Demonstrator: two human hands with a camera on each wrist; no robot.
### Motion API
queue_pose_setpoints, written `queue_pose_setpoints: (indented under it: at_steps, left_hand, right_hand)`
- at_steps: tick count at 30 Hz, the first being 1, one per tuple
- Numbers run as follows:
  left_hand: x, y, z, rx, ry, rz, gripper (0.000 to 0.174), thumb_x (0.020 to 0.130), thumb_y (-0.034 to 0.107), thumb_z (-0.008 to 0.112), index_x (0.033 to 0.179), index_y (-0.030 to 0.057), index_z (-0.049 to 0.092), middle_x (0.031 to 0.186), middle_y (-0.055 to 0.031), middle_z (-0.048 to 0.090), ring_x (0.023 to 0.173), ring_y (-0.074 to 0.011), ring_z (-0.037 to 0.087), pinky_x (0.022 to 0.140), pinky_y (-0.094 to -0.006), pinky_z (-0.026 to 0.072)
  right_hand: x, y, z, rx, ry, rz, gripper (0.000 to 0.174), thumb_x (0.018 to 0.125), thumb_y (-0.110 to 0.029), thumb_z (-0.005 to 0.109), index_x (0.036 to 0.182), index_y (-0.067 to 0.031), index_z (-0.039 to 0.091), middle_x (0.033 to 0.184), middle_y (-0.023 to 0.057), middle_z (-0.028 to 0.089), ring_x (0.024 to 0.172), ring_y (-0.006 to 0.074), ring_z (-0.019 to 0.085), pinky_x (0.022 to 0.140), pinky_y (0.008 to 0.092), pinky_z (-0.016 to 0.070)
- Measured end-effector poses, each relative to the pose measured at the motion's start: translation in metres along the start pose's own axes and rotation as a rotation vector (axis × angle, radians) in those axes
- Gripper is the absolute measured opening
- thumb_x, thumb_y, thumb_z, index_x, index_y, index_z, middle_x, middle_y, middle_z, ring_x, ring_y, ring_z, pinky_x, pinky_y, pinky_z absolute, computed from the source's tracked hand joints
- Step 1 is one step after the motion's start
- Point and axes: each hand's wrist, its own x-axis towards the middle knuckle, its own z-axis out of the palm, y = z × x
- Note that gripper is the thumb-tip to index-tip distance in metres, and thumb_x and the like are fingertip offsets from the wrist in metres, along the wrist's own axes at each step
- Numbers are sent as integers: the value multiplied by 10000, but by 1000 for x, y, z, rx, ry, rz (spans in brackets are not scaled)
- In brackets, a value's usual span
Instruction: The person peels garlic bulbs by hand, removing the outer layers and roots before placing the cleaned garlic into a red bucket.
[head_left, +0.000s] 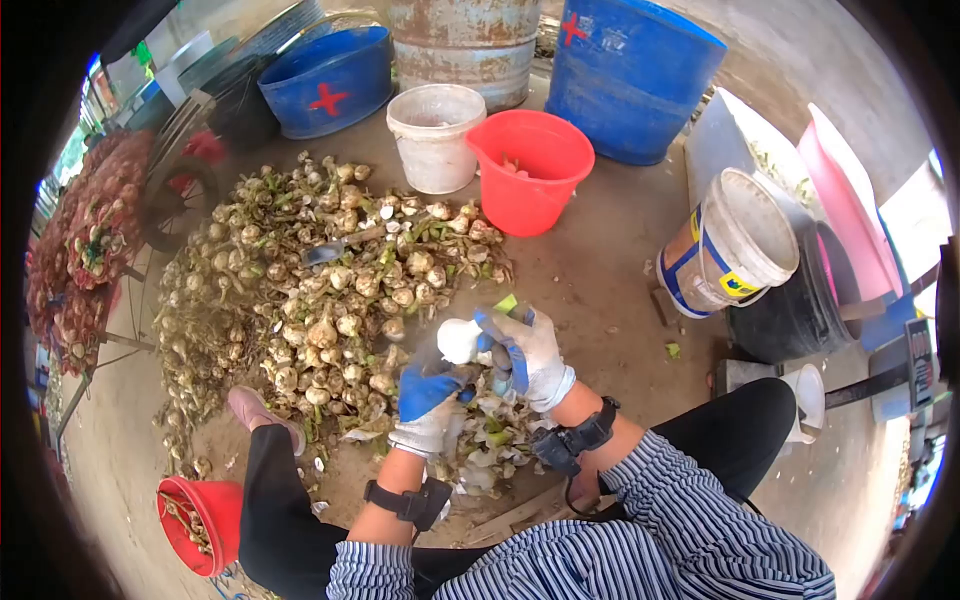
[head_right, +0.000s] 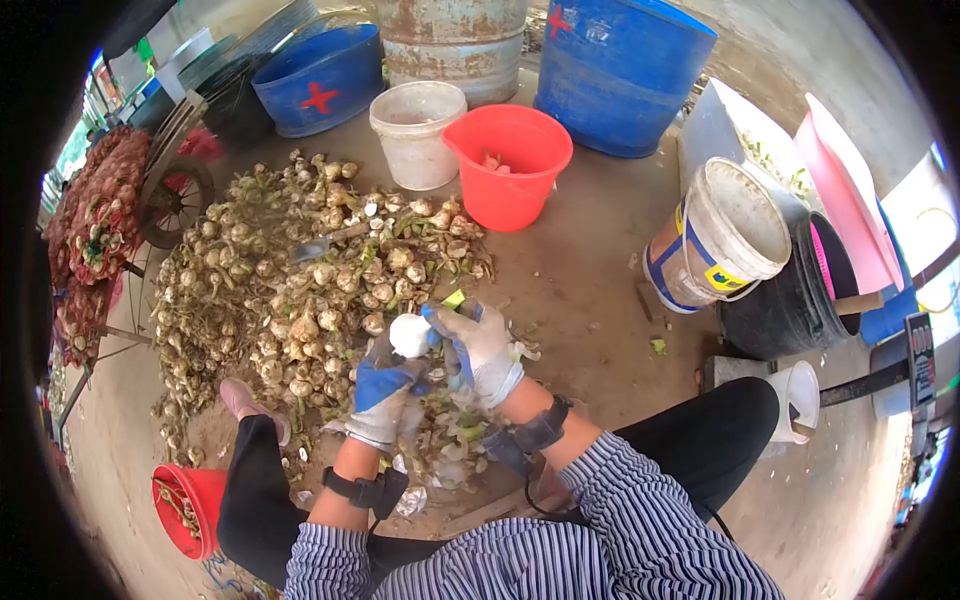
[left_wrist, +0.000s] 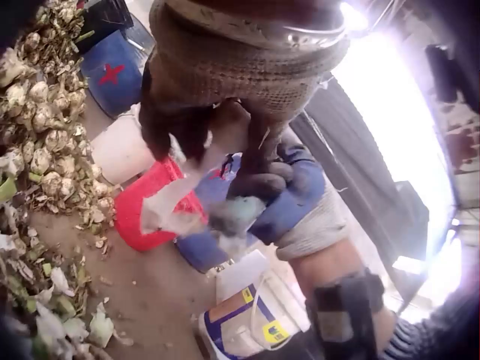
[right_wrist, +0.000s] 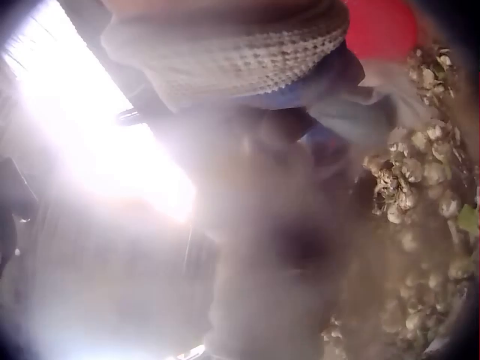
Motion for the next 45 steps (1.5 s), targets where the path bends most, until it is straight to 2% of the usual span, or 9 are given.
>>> queue_pose_setpoints:
  at_steps: [6,9,12,17,22,27,32,39,45]
  left_hand:
    - [-34,-40,-30,884,-462,93,301,752,149,671,1046,87,647,1012,-96,644,875,-203,621,757,-300,496]
    - [-40,-59,-10,1277,-595,-64,635,671,433,714,1201,124,551,1223,-160,537,1145,-329,500,984,-417,369]
    - [-12,-93,0,1512,-245,189,730,660,507,690,1268,153,492,1315,-148,461,1183,-359,459,1014,-544,274]
    - [-29,-156,0,1666,-830,-281,546,739,359,641,1229,149,522,1328,-129,448,1160,-333,489,987,-650,207]
    - [-105,-185,-74,1649,-920,133,151,727,83,538,765,131,677,785,-55,645,845,-277,599,923,-605,317]
    - [-122,-148,-168,1508,-1403,-673,522,654,515,622,1003,129,669,1052,-99,639,996,-282,596,856,-394,450]
    - [-80,-71,-184,1645,-1078,-821,508,760,525,521,1037,123,661,1093,-139,619,981,-316,603,867,-399,461]
    - [-16,-82,-161,1292,73,100,223,829,244,540,977,134,665,916,-135,651,796,-316,627,710,-378,503]
    - [1,-59,-156,1005,333,-237,293,821,283,588,991,55,655,846,-162,661,759,-236,649,676,-302,488]
  right_hand:
    - [56,-53,-31,186,28,-147,301,867,-321,554,1019,-61,562,743,70,596,460,136,487,388,234,373]
    - [109,-63,-76,570,-407,-86,344,890,-369,523,1058,-69,540,889,84,594,475,99,432,420,218,362]
    - [91,-31,-60,-114,-135,35,341,916,-364,484,1089,-74,534,862,88,589,479,67,394,401,217,332]
    - [70,36,-51,-393,-267,172,389,924,-293,475,1215,-35,480,876,81,602,586,91,526,486,220,409]
    - [92,129,-72,-797,-263,230,387,861,-297,520,1173,-69,536,902,93,640,746,191,623,663,318,502]
    - [106,136,-92,-1254,-268,164,492,836,-308,491,1260,-62,469,1218,219,520,1119,350,508,943,367,399]
    - [129,156,-124,-1794,-64,20,422,848,-287,498,1210,-71,478,1048,213,593,999,316,580,852,402,461]
    - [39,201,-26,-1395,-1349,213,479,843,-431,475,1157,-72,527,1126,209,571,1028,346,564,886,402,438]
    - [88,185,37,-1564,-561,-48,325,833,-346,514,998,-79,598,935,179,631,877,325,608,775,406,474]
